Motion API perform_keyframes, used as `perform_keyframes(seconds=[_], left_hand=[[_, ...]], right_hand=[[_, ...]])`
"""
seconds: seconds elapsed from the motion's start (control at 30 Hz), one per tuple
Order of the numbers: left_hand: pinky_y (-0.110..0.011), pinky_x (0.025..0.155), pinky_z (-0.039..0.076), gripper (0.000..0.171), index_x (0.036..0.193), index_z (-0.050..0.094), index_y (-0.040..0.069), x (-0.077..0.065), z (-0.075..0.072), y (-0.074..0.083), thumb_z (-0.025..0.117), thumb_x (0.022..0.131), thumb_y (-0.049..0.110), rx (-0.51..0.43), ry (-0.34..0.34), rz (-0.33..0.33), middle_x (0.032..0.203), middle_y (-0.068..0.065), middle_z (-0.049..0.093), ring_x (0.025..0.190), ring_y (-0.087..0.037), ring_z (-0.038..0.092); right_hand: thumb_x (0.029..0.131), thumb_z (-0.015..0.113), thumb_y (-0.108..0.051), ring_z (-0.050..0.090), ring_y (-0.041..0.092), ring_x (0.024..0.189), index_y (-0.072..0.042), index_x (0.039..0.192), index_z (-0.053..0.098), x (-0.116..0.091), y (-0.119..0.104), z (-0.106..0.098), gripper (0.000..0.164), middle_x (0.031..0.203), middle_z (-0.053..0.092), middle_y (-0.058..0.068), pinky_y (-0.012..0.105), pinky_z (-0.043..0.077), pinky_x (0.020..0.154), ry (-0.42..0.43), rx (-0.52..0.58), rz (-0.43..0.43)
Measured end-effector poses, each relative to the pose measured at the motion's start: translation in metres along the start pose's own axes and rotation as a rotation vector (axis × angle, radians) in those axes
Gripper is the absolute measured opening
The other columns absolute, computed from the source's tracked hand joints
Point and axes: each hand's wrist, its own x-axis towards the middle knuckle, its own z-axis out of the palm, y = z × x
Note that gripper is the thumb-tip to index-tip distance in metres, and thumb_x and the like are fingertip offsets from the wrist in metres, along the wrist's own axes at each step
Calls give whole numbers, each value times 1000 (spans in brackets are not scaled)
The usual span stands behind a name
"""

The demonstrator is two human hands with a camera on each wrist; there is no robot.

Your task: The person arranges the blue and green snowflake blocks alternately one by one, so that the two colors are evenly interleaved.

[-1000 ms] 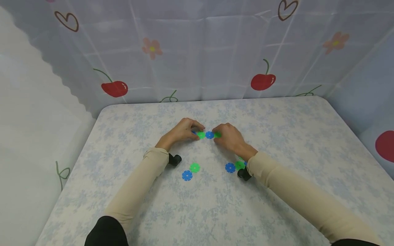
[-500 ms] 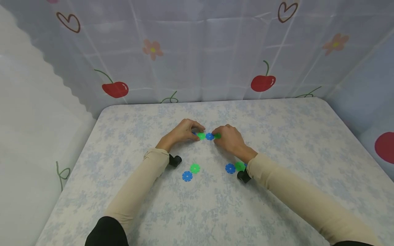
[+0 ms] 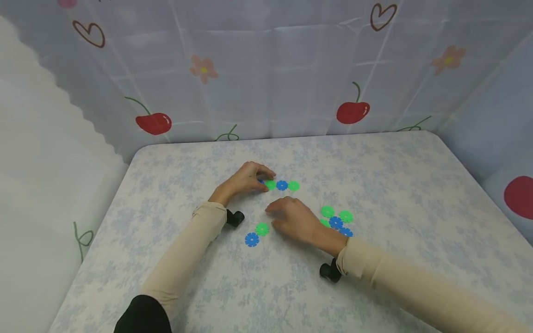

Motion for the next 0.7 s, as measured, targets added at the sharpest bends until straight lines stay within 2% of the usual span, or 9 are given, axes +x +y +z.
perform_keyframes(seconds=[0.07,0.2,0.43,0.7], left_hand=[[-32,97,51,44,121,70,1,0,-1,1,80,78,-4,-9,-1,-6,117,-10,70,117,-24,62],[-31,96,52,43,119,71,2,2,0,2,81,78,-2,-21,2,-11,115,-8,71,115,-22,63],[-32,98,50,42,118,71,3,9,6,6,83,77,0,-42,2,32,115,-7,71,117,-20,62],[-30,99,50,42,119,70,1,17,14,11,81,78,-1,-58,-44,73,119,-9,69,119,-22,61]], right_hand=[[84,73,-2,61,25,113,-3,112,73,-5,-7,7,28,114,70,7,42,50,97,-25,0,-64],[84,74,-4,62,23,111,-5,113,73,-10,-16,17,29,115,70,5,41,50,97,-64,-17,-138],[83,76,-7,61,22,111,-6,112,74,-10,-26,24,30,115,69,4,40,49,98,-76,-48,-184],[86,77,-19,61,16,109,-15,110,75,-7,-36,31,25,110,71,-3,37,49,94,-116,-225,-273]])
